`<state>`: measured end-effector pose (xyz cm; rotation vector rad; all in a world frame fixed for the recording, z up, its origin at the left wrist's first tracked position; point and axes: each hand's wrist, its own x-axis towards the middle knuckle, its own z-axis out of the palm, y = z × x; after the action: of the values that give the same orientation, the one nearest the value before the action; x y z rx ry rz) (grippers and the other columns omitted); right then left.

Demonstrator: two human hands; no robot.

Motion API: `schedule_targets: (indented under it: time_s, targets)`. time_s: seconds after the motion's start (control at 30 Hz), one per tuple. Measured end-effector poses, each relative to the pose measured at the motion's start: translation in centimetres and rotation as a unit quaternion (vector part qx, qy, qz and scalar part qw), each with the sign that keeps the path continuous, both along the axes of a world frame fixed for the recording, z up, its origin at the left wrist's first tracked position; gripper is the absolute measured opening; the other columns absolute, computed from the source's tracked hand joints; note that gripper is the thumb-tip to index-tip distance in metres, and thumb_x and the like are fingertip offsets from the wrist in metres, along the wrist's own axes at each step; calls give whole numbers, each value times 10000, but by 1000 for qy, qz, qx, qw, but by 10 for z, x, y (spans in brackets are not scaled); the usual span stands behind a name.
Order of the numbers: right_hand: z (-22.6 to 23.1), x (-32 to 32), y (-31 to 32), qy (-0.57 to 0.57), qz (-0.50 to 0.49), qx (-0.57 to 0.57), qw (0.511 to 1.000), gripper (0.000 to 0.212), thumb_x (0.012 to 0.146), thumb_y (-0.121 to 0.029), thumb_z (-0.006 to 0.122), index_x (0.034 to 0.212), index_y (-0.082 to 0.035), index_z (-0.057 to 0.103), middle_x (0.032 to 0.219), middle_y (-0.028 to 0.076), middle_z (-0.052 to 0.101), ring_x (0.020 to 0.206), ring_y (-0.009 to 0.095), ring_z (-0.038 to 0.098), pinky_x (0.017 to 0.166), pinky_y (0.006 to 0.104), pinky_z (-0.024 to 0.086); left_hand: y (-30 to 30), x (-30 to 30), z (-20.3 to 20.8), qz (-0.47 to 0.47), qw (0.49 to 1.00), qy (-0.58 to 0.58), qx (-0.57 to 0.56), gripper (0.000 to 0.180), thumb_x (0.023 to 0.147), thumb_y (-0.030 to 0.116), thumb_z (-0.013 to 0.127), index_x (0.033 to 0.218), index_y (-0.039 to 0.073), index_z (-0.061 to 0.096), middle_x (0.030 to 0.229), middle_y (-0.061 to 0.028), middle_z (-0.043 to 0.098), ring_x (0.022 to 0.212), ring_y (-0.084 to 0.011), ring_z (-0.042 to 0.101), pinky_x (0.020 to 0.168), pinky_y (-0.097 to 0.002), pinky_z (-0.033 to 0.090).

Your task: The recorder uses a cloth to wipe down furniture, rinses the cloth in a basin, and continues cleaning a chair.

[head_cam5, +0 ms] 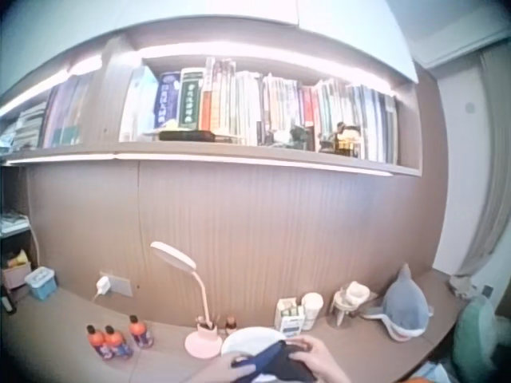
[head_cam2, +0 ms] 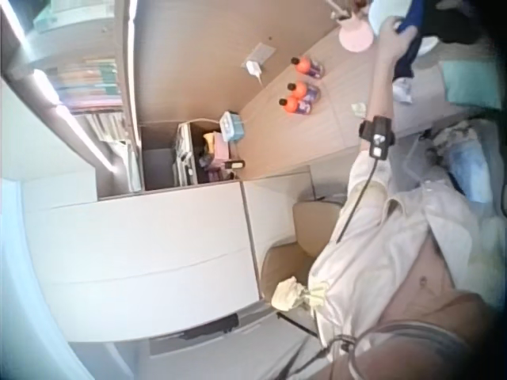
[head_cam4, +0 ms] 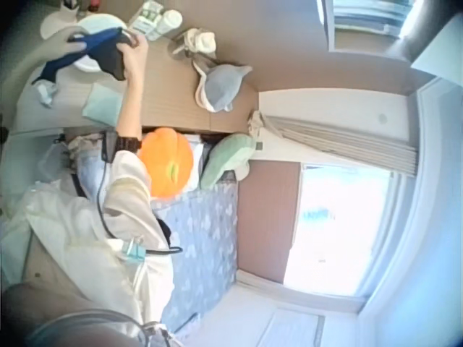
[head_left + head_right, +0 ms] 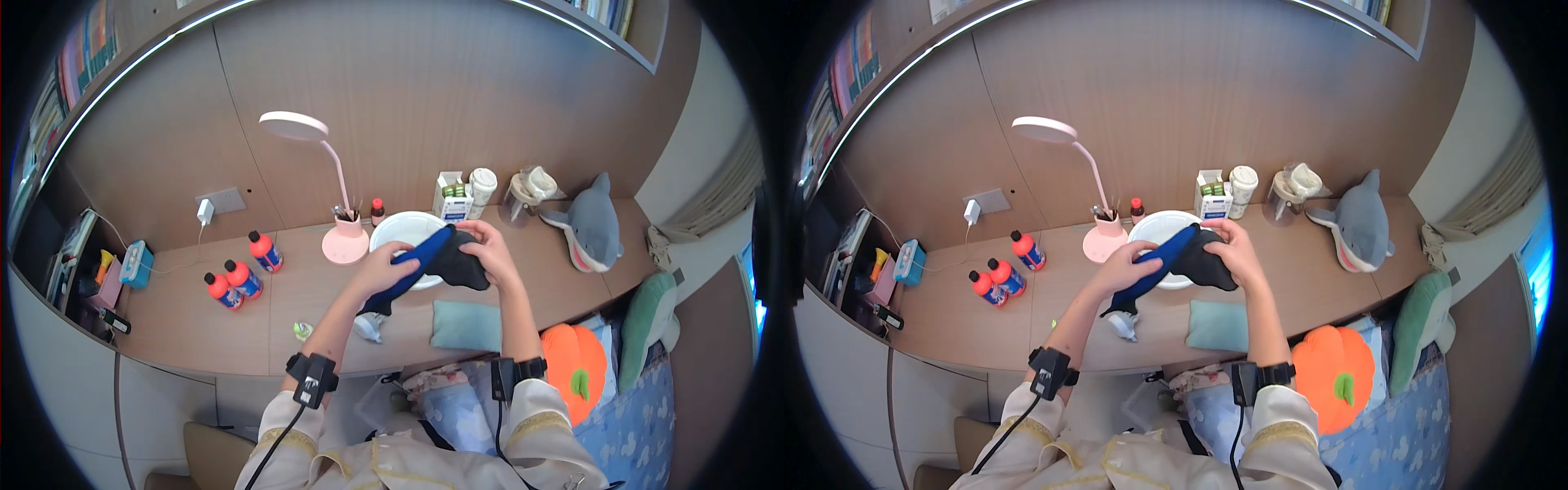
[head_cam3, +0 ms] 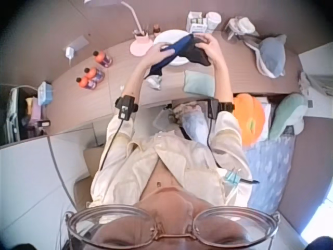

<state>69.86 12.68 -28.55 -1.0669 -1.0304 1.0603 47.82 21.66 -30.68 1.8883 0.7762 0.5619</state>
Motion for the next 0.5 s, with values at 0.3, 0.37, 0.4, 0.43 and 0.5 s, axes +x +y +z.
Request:
schedule_targets:
  time_s: [0.3,0.37,0.4,0.43,0.5]
  targets:
    - [-139,34,141,-264,-184,-87,943,414,654,18,595,1065,-40,604,797,100,611,737,201,594,669,308,484,86,92,-118,314,932,-118,-141,463,790,104,632,1224,26,489,1079,-190,577,962,-269,578,822,-338,464]
    - [-175,48,141,-396,-224,-81,887,425,658,-2,608,1077,-72,612,893,177,596,855,309,580,772,391,472,81,111,-120,351,932,15,-91,543,726,50,597,1253,53,466,1196,-265,492,1105,-385,492,933,-391,403]
    - [-167,39,136,-466,-212,-101,853,438,654,3,626,1085,-74,612,1058,212,573,1009,338,539,888,412,430,82,109,-122,355,928,26,-115,592,699,21,551,1280,51,442,1286,-292,394,1206,-412,387,1009,-405,325]
    - [-179,39,140,-502,-172,-96,842,458,681,-32,627,1132,-101,591,1151,218,527,1083,363,494,936,419,401,83,109,-132,356,930,71,-61,619,693,35,543,1300,53,423,1314,-302,349,1236,-424,338,1032,-418,284]
    - [-182,28,141,-538,-127,-89,829,479,708,-66,627,1179,-128,570,1244,224,482,1156,388,450,983,426,373,85,109,-146,359,926,116,-9,646,687,49,536,1320,56,405,1342,-312,304,1266,-436,290,1056,-431,244]
